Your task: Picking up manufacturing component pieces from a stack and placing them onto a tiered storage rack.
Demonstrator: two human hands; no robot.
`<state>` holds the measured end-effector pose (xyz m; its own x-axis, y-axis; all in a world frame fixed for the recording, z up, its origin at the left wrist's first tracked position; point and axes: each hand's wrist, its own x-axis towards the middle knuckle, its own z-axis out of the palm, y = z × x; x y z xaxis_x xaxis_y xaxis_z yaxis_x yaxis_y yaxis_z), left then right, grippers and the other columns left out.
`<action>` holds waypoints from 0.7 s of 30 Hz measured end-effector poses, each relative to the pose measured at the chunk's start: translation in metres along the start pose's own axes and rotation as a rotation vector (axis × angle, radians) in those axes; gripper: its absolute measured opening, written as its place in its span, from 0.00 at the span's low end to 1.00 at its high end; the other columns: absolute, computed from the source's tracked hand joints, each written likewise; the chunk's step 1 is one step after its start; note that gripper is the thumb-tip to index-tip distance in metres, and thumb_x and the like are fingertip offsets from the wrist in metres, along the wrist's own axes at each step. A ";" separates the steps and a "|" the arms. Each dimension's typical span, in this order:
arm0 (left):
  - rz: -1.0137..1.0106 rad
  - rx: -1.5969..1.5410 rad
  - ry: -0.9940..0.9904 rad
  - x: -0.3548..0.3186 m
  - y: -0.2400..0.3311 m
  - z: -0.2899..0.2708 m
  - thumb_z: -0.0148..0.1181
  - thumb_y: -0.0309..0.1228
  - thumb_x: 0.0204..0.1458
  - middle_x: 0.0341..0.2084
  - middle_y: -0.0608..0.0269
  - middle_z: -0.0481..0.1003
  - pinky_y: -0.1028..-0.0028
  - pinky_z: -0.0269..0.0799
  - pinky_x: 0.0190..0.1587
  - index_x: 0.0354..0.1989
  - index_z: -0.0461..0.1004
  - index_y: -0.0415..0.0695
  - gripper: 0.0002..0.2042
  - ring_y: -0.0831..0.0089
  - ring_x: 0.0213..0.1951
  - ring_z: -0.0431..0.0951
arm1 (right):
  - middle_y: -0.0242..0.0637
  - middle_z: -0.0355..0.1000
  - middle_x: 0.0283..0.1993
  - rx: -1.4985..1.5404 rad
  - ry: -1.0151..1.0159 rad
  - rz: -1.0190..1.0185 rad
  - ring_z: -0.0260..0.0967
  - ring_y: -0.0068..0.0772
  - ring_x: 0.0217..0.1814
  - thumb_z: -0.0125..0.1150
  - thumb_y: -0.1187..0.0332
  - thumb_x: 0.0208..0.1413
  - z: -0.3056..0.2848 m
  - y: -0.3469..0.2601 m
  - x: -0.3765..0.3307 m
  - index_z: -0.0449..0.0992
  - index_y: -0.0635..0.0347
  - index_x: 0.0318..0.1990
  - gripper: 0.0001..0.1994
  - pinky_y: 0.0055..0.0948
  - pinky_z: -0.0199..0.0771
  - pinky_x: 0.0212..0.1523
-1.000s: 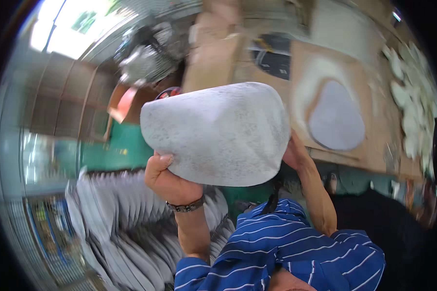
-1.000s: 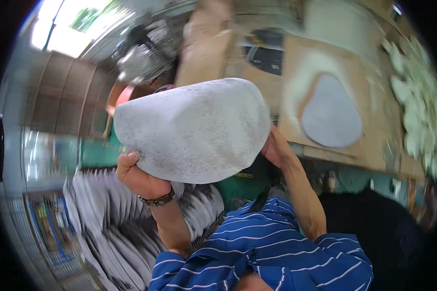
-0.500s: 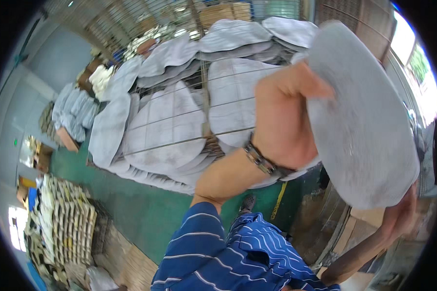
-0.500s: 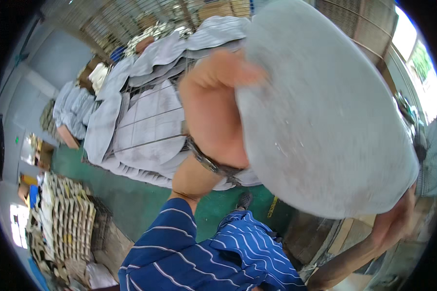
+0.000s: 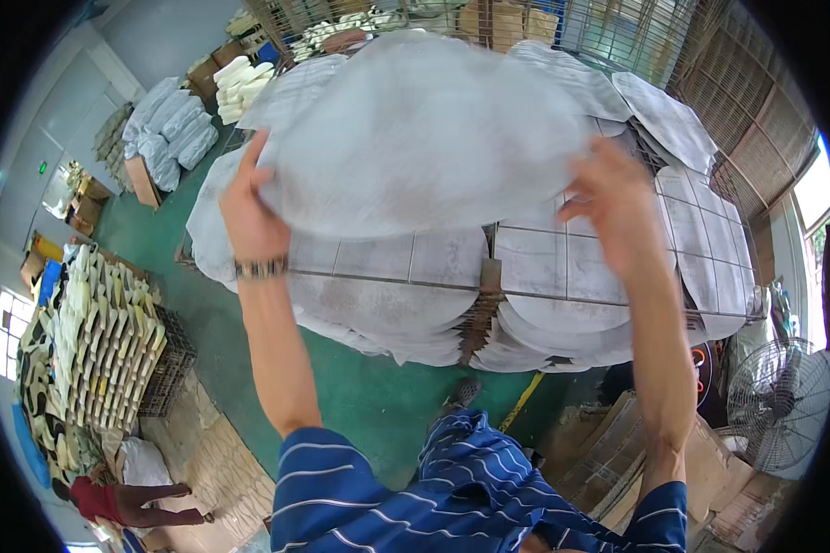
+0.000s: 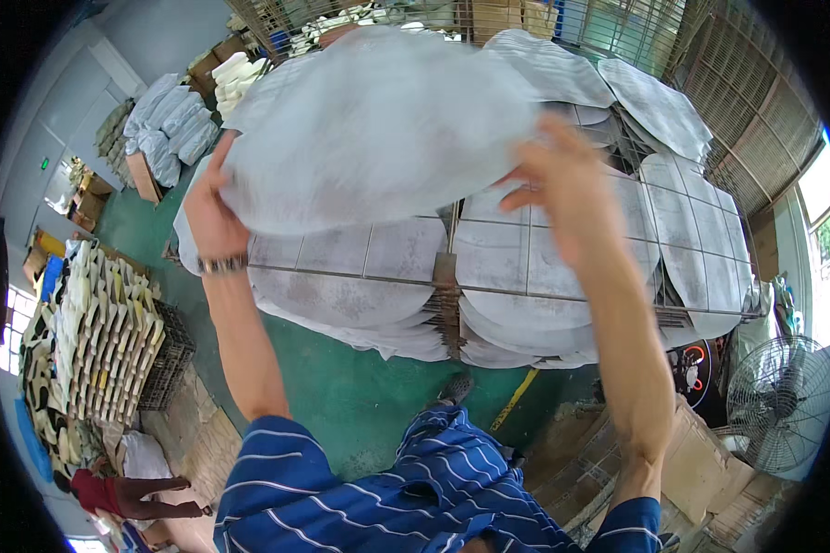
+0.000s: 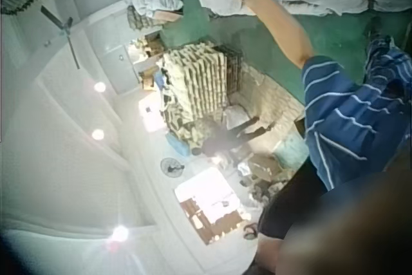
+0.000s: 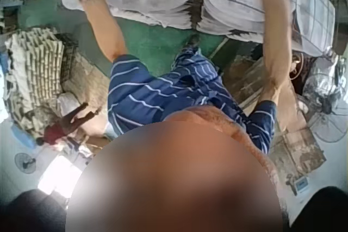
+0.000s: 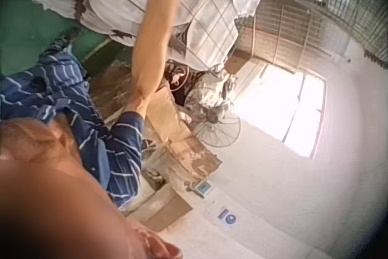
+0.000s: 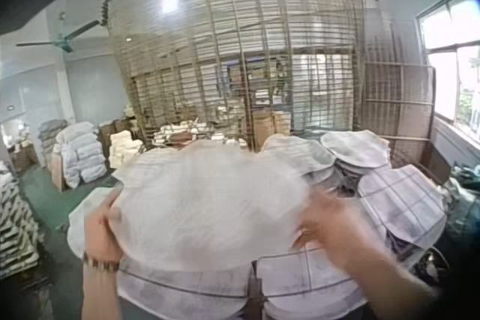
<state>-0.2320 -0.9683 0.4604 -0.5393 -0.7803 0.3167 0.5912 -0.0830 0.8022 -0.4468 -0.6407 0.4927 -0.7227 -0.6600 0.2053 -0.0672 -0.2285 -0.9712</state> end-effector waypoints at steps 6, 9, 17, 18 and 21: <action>0.133 0.659 0.272 -0.058 -0.015 -0.078 0.52 0.21 0.46 0.44 0.64 0.73 0.72 0.70 0.48 0.59 0.73 0.41 0.27 0.73 0.44 0.72 | 0.40 0.77 0.35 -0.433 -0.142 0.183 0.73 0.27 0.28 0.60 0.72 0.55 0.064 0.058 0.008 0.65 0.73 0.62 0.27 0.30 0.75 0.26; 0.006 0.888 0.182 -0.072 -0.010 -0.064 0.55 0.23 0.49 0.51 0.57 0.71 0.70 0.67 0.54 0.59 0.74 0.44 0.25 0.67 0.53 0.70 | 0.41 0.76 0.34 -0.503 -0.161 0.092 0.73 0.26 0.27 0.59 0.71 0.56 0.056 0.070 0.007 0.69 0.72 0.59 0.24 0.30 0.73 0.27; 0.387 1.640 0.124 -0.099 0.004 -0.036 0.56 0.42 0.61 0.65 0.43 0.61 0.64 0.70 0.52 0.60 0.70 0.38 0.24 0.53 0.59 0.67 | 0.39 0.75 0.33 -0.645 0.048 -0.234 0.70 0.25 0.31 0.61 0.71 0.56 0.037 0.047 -0.028 0.75 0.67 0.53 0.17 0.28 0.70 0.31; 0.424 1.728 0.178 -0.106 0.004 -0.030 0.55 0.43 0.62 0.65 0.43 0.60 0.64 0.71 0.50 0.60 0.70 0.37 0.25 0.52 0.59 0.68 | 0.38 0.74 0.33 -0.641 0.072 -0.242 0.70 0.25 0.31 0.61 0.72 0.57 0.033 0.047 -0.038 0.75 0.66 0.52 0.16 0.27 0.70 0.31; 0.483 1.576 0.263 -0.127 0.023 0.018 0.54 0.41 0.63 0.66 0.43 0.60 0.63 0.72 0.47 0.61 0.69 0.37 0.24 0.53 0.60 0.67 | 0.35 0.73 0.33 -0.596 0.179 -0.212 0.70 0.24 0.32 0.60 0.74 0.57 0.021 0.026 -0.081 0.76 0.64 0.52 0.15 0.24 0.69 0.31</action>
<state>-0.1609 -0.8600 0.4482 -0.2940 -0.6359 0.7136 -0.5687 0.7164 0.4042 -0.3751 -0.6085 0.4530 -0.7517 -0.5031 0.4264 -0.5534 0.1294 -0.8228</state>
